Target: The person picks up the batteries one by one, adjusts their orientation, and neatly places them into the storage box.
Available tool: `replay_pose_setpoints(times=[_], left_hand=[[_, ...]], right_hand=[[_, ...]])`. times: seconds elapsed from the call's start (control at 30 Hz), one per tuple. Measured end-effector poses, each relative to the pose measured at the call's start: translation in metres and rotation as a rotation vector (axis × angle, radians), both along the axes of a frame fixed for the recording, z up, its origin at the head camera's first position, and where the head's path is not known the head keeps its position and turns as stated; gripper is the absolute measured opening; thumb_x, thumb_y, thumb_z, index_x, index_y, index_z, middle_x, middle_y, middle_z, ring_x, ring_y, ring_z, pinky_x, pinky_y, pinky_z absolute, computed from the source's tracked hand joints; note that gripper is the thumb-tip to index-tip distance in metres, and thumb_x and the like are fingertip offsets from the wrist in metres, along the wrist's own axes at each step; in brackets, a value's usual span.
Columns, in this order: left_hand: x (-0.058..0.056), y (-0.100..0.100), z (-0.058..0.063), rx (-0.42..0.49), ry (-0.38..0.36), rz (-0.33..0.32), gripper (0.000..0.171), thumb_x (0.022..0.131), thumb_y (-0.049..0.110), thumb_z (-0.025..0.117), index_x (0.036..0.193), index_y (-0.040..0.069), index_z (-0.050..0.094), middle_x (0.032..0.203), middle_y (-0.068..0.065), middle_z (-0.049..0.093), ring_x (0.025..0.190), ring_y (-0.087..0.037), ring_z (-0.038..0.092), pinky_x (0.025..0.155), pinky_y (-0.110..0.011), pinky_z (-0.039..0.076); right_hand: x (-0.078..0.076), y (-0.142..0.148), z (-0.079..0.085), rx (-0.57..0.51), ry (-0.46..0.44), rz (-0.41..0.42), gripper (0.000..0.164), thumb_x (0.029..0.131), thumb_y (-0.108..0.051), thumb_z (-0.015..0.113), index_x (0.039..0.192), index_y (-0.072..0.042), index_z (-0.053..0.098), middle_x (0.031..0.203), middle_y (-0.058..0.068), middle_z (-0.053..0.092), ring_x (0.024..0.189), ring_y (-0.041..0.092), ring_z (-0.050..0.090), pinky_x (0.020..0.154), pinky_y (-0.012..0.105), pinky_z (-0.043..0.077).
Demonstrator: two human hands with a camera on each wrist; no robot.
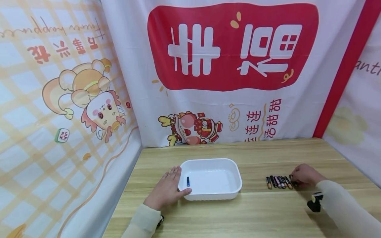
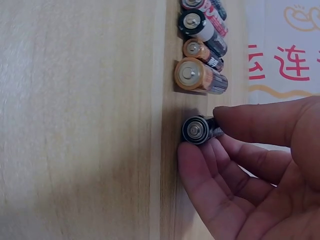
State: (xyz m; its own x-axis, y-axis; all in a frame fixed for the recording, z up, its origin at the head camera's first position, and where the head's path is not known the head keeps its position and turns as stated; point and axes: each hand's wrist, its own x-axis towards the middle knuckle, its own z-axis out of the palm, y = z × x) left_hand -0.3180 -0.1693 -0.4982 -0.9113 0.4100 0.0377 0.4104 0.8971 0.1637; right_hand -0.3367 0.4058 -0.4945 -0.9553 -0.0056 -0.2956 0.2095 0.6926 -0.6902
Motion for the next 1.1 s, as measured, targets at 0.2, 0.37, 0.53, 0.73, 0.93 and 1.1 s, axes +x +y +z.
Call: replay_pose_setpoints(times=[0.2, 0.37, 0.53, 0.73, 0.93, 1.1], left_hand=[[0.000, -0.001, 0.000, -0.001, -0.003, 0.005, 0.105, 0.086, 0.079, 0.039, 0.156, 0.004, 0.014, 0.160, -0.011, 0.015, 0.147, -0.026, 0.012, 0.117, -0.046, 0.012], [0.001, -0.001, 0.000, -0.003, -0.001, 0.003, 0.105, 0.086, 0.079, 0.039, 0.156, 0.004, 0.014, 0.160, -0.011, 0.015, 0.147, -0.026, 0.012, 0.117, -0.046, 0.012], [0.002, -0.001, 0.001, -0.001, 0.006, 0.001, 0.105, 0.086, 0.078, 0.039, 0.155, 0.004, 0.015, 0.160, -0.011, 0.016, 0.147, -0.026, 0.013, 0.117, -0.046, 0.013], [0.002, -0.001, 0.001, 0.000, 0.007, -0.002, 0.104, 0.087, 0.078, 0.039, 0.155, 0.003, 0.014, 0.160, -0.011, 0.015, 0.147, -0.027, 0.012, 0.117, -0.047, 0.013], [0.000, -0.001, 0.001, 0.007, -0.001, 0.006, 0.104, 0.086, 0.078, 0.040, 0.156, 0.004, 0.015, 0.161, -0.010, 0.015, 0.147, -0.026, 0.012, 0.117, -0.047, 0.013], [-0.001, -0.001, 0.001, 0.008, -0.004, 0.001, 0.104, 0.086, 0.078, 0.039, 0.156, 0.004, 0.015, 0.161, -0.010, 0.015, 0.147, -0.026, 0.012, 0.117, -0.047, 0.013]], right_hand=[[0.000, 0.009, -0.005, -0.118, -0.009, -0.002, 0.021, 0.088, 0.001, 0.055, 0.101, 0.016, 0.062, 0.076, 0.009, 0.056, 0.070, 0.021, 0.057, 0.065, 0.038, 0.058], [0.002, 0.012, -0.008, -0.255, -0.005, -0.013, 0.022, 0.088, 0.004, 0.056, 0.101, 0.021, 0.059, 0.078, 0.006, 0.058, 0.071, 0.019, 0.058, 0.066, 0.038, 0.058], [0.005, 0.012, -0.007, -0.402, -0.023, 0.001, 0.019, 0.090, 0.005, 0.056, 0.101, 0.020, 0.057, 0.073, 0.004, 0.061, 0.067, 0.015, 0.061, 0.065, 0.034, 0.058], [0.006, 0.007, -0.001, -0.534, -0.073, 0.023, 0.015, 0.094, 0.004, 0.054, 0.105, 0.013, 0.055, 0.080, 0.005, 0.064, 0.071, 0.016, 0.065, 0.070, 0.033, 0.058], [0.006, -0.003, 0.007, -0.554, -0.090, 0.000, 0.019, 0.094, 0.005, 0.053, 0.111, 0.014, 0.052, 0.091, 0.010, 0.062, 0.078, 0.019, 0.065, 0.075, 0.034, 0.058], [0.004, -0.008, 0.010, -0.550, -0.097, 0.000, 0.020, 0.094, 0.005, 0.053, 0.111, 0.014, 0.051, 0.092, 0.011, 0.062, 0.079, 0.020, 0.065, 0.077, 0.035, 0.058]])
